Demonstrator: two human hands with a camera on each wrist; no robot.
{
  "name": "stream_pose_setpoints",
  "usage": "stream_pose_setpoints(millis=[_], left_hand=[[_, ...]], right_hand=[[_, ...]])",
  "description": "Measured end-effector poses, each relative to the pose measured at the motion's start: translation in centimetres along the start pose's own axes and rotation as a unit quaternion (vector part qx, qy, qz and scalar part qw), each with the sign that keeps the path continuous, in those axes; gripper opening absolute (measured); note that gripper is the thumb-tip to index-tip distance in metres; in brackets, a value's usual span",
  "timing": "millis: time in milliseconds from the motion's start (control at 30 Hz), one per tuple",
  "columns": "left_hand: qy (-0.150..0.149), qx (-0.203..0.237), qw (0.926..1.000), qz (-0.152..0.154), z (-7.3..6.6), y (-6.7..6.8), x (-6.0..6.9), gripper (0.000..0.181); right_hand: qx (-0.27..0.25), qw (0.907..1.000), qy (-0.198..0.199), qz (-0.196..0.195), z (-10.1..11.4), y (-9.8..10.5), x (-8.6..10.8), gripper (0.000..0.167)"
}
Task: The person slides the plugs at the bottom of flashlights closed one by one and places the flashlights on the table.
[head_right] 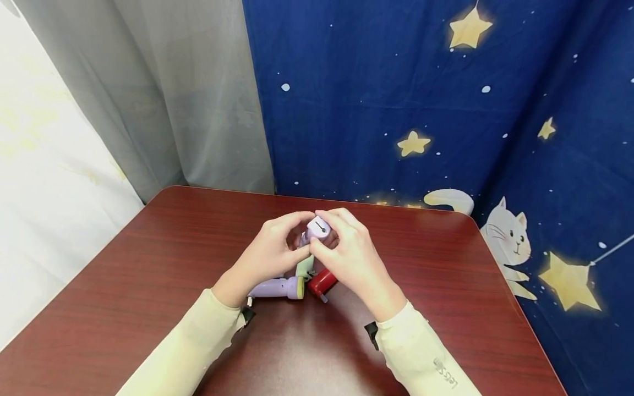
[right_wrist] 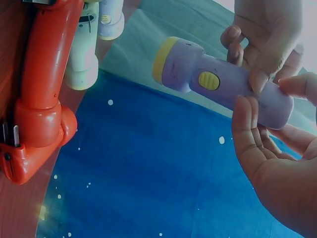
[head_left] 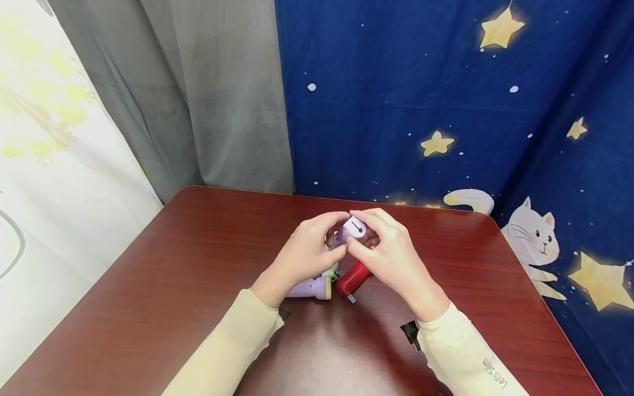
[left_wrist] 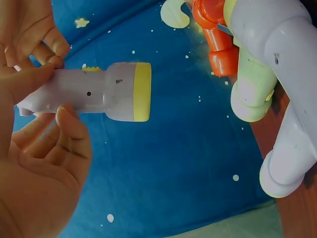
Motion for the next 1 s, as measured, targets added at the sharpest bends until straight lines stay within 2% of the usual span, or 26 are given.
stream_pose_setpoints(millis=[133,300,433,600,700,867,1000], left_hand=[[0.001,-0.031,0.9994,-0.017,-0.2,0.1,0.0,0.046],[0.012,-0.047,0.9981,-0.038,-0.2,0.2,-0.1,0.038],[0.025,-0.023,0.9990,-0.029,-0.1,0.3,-0.2,0.042],[0.021,0.024,0.9993,-0.017,-0.1,0.3,-0.5,0.046],[0.021,0.019,0.9993,-0.022,0.1,0.3,-0.6,0.044],[0.061,-0.006,0.9970,-0.047,1.4,0.7,-1.0,0.045],[0.119,-0.011,0.9908,-0.064,3.8,1.2,-1.6,0.046]], right_hand=[[0.007,0.9999,0.002,-0.007,0.0,0.0,0.0,0.045],[0.016,0.9998,0.002,-0.006,0.1,0.0,0.0,0.047],[0.022,0.9996,0.018,0.007,0.3,-0.1,-0.1,0.048],[0.032,0.9988,0.027,0.024,0.0,-0.5,-0.1,0.048],[0.031,0.9988,0.027,0.027,-0.2,-0.7,-0.1,0.048],[0.024,0.9983,0.044,0.028,-0.4,-0.9,-0.2,0.047],[0.035,0.9971,0.045,0.050,-0.8,-1.4,0.0,0.046]])
Point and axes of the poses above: each hand's wrist, its own x-axis away from the middle knuckle, its own y-axis out of the back of the hand, z = x × y, the point moved 6 cm from there along -x, towards the middle knuckle, and after that the axes turned 13 degrees about -x, right-handed, at the moved point
